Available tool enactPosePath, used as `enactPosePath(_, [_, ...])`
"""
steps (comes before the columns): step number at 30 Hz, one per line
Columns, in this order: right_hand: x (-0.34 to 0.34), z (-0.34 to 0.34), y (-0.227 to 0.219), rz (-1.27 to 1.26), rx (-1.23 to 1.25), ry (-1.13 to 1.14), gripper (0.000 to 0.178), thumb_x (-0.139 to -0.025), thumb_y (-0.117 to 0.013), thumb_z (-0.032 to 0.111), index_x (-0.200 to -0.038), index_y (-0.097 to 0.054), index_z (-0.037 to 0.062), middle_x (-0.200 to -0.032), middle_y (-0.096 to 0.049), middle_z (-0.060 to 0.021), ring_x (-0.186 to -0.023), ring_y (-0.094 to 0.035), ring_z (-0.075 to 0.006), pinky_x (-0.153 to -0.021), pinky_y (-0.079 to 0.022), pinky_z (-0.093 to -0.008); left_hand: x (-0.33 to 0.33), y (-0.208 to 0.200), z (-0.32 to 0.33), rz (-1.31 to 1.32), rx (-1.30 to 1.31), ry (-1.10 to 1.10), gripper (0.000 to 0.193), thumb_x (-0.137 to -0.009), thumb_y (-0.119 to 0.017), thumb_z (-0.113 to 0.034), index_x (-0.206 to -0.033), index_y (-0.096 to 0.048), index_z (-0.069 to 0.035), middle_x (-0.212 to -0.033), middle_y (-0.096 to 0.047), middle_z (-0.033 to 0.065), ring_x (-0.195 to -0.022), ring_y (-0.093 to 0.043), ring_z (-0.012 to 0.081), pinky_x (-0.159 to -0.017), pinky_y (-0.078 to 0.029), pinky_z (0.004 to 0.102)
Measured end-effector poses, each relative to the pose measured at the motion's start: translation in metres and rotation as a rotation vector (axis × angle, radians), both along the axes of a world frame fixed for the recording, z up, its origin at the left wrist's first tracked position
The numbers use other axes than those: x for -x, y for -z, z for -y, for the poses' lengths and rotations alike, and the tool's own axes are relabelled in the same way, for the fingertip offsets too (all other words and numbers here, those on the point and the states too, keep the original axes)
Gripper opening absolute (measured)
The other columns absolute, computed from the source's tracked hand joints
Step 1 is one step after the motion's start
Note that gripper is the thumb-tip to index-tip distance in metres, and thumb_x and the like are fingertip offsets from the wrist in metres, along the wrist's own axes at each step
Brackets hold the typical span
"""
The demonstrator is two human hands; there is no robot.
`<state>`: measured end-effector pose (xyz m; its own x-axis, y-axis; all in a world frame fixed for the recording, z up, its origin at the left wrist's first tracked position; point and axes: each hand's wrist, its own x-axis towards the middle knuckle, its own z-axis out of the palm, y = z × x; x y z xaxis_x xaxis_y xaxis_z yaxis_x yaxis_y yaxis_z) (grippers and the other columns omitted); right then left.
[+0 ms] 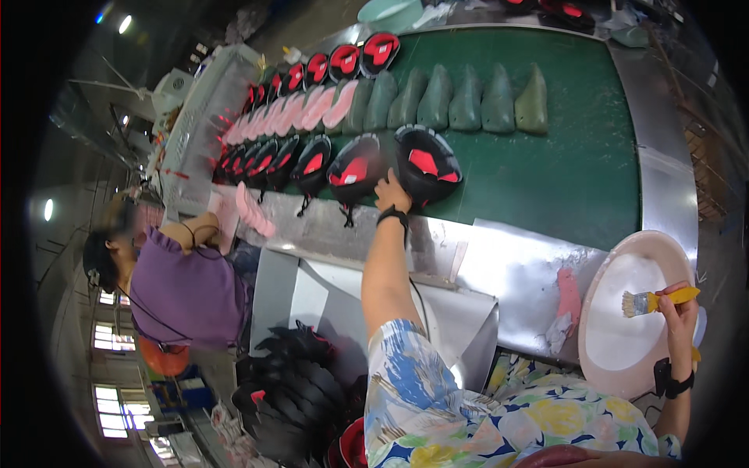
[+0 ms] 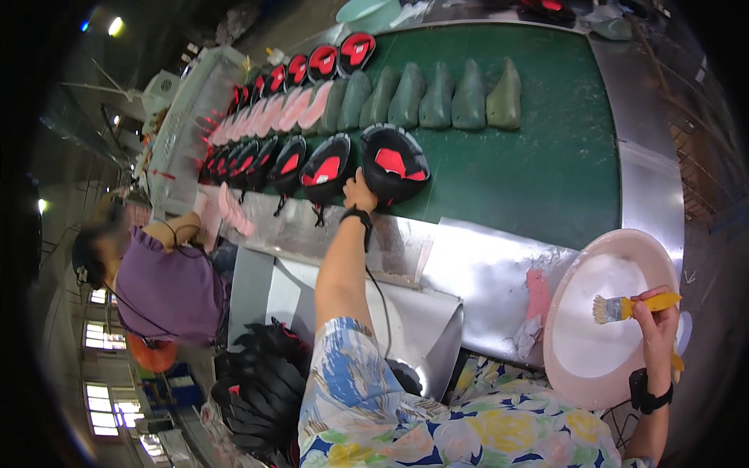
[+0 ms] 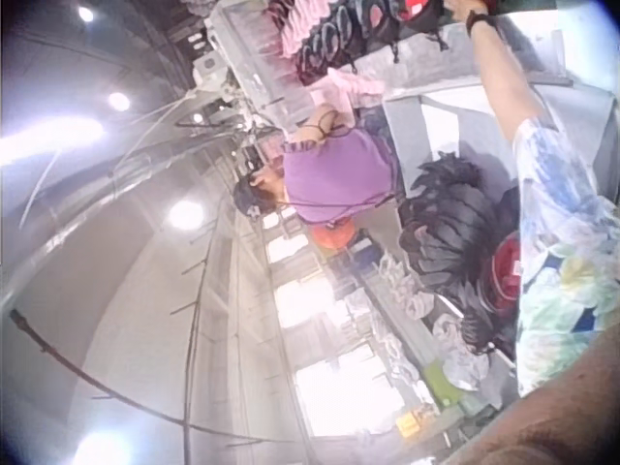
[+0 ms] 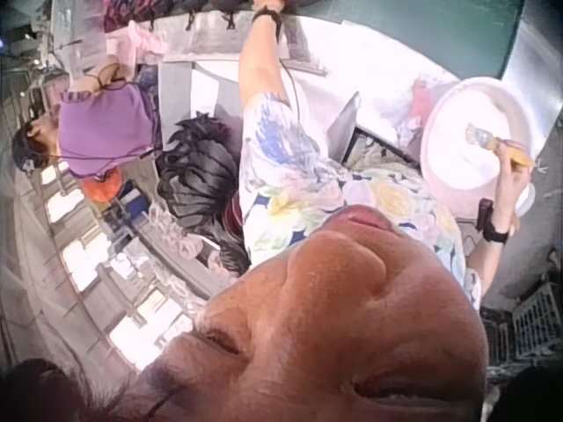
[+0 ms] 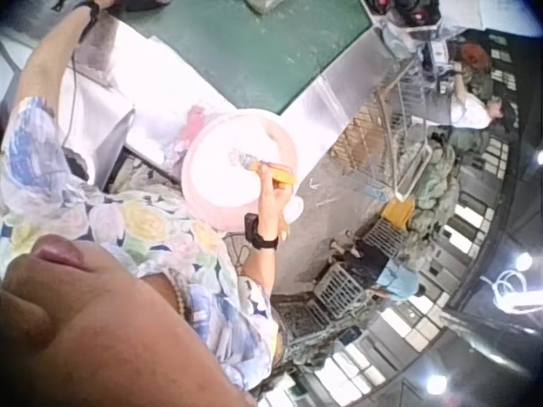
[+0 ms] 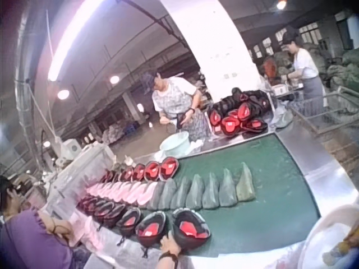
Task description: Apply adhesive to shoe components using a brush during the assembly process.
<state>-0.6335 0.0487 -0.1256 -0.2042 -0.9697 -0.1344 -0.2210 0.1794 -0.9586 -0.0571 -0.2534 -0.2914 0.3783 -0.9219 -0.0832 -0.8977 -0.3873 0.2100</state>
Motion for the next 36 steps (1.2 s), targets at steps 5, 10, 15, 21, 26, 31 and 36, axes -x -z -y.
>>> enactPosePath(5, [0.002, 0.011, 0.004, -0.104, -0.034, -0.093, 0.016, -0.095, -0.064, 0.013, -0.105, -0.057, 0.0036, -0.099, -0.06, -0.0055, -0.093, -0.06, -0.0128, -0.084, -0.049, -0.0252, -0.059, -0.048, -0.035, 0.149, 0.213, 0.161, 0.039, -0.086, -0.062, -0.017, -0.125, -0.061, -0.011, -0.119, -0.062, 0.018, -0.112, -0.059, 0.0372, -0.092, -0.05, 0.0476])
enactPosePath(10, [-0.004, 0.023, 0.004, -0.058, -0.02, -0.226, 0.016, -0.095, -0.064, 0.014, -0.105, -0.058, 0.0037, -0.1, -0.059, -0.0051, -0.094, -0.059, -0.0124, -0.085, -0.047, -0.0247, -0.137, -0.118, -0.115, 0.149, 0.073, 0.11, 0.028, -0.086, -0.059, -0.024, -0.103, -0.07, -0.004, -0.102, -0.07, 0.0217, -0.099, -0.066, 0.0396, -0.088, -0.052, 0.0472])
enactPosePath(15, [0.001, 0.002, -0.011, -0.06, 0.044, -0.284, 0.014, -0.093, -0.064, 0.009, -0.105, -0.058, 0.0031, -0.098, -0.059, -0.0036, -0.092, -0.058, -0.0107, -0.082, -0.047, -0.0243, -0.169, -0.188, -0.202, 0.215, -0.219, 0.168, 0.036, -0.085, -0.061, -0.026, -0.112, -0.069, -0.004, -0.108, -0.068, 0.0244, -0.102, -0.065, 0.0406, -0.09, -0.051, 0.0454])
enactPosePath(21, [-0.003, -0.024, -0.003, 0.125, 0.032, -0.25, 0.014, -0.091, -0.065, 0.006, -0.101, -0.056, 0.0033, -0.095, -0.061, -0.0039, -0.087, -0.058, -0.0102, -0.08, -0.047, -0.0244, -0.18, -0.169, -0.268, -0.932, 0.131, -0.404, 0.041, -0.095, -0.063, -0.025, -0.127, -0.054, -0.001, -0.107, -0.064, 0.0131, -0.095, -0.068, 0.0286, -0.08, -0.057, 0.0404])
enactPosePath(26, [-0.001, -0.045, -0.008, 0.086, 0.057, -0.172, 0.016, -0.089, -0.066, 0.005, -0.101, -0.055, 0.0035, -0.093, -0.061, -0.0052, -0.086, -0.059, -0.0112, -0.079, -0.048, -0.0245, -0.15, -0.121, -0.203, -1.353, 0.437, -0.544, 0.052, -0.099, -0.056, -0.021, -0.141, -0.036, 0.003, -0.132, -0.05, 0.0208, -0.122, -0.053, 0.0387, -0.1, -0.05, 0.0478])
enactPosePath(31, [-0.01, -0.05, -0.023, 0.035, -0.017, -0.052, 0.016, -0.089, -0.066, 0.006, -0.1, -0.054, 0.0039, -0.093, -0.06, -0.0052, -0.087, -0.058, -0.0115, -0.08, -0.047, -0.0247, -0.126, -0.062, -0.116, -1.504, 0.552, -0.643, 0.058, -0.1, -0.053, -0.027, -0.146, -0.03, 0.001, -0.146, -0.036, 0.0192, -0.14, -0.033, 0.0372, -0.111, -0.036, 0.0509])
enactPosePath(36, [-0.011, -0.044, -0.03, -0.046, -0.075, 0.019, 0.014, -0.091, -0.065, 0.008, -0.1, -0.055, 0.0038, -0.095, -0.058, -0.0061, -0.088, -0.058, -0.012, -0.081, -0.046, -0.0251, -0.137, -0.017, -0.034, -1.457, 0.69, -0.78, 0.063, -0.098, -0.053, -0.037, -0.148, -0.03, -0.008, -0.151, -0.035, 0.013, -0.143, -0.025, 0.0347, -0.11, -0.029, 0.053])
